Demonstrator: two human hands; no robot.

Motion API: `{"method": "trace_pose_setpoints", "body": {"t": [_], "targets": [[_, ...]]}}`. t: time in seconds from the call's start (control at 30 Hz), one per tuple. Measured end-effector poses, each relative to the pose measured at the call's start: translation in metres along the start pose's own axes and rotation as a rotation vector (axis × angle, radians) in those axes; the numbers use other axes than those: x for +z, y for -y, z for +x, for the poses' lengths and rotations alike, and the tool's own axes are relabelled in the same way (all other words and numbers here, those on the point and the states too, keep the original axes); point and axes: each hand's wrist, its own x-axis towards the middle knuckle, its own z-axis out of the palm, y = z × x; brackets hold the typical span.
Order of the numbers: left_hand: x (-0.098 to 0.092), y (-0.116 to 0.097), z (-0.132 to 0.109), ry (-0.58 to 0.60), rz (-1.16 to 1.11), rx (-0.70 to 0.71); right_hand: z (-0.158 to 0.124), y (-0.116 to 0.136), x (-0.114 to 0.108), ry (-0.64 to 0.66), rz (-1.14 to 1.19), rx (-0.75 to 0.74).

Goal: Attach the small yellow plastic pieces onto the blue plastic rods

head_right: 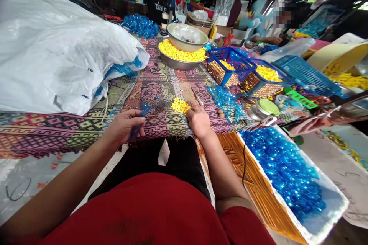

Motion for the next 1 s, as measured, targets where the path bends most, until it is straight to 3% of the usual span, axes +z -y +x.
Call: {"method": "trace_pose_setpoints", "body": {"t": [0.4,0.53,0.63,0.7,0.8,1.0], "targets": [[-0.002,0.008,0.004,-0.011,-0.073,-0.016,0.013,0.011,-0.012,0.13,0.007,-0.271],[-0.004,0.009,0.004,-0.01,-0.07,-0.022,0.019,0.007,-0.003,0.028,0.371,-0.177],[-0.005,0.006,0.003,0.008,-0.072,-0.041,0.019,0.002,0.008,-0.04,0.73,-0.009],[-0.006,0.004,0.003,0.017,-0.07,-0.059,0.017,-0.001,0.014,-0.036,0.842,0.094],[-0.005,0.002,0.002,0.018,-0.065,-0.069,0.014,-0.004,0.014,-0.044,0.77,0.114],[-0.005,0.005,0.003,0.017,-0.047,-0.048,0.011,-0.008,0.001,-0.031,0.52,-0.033]]}}
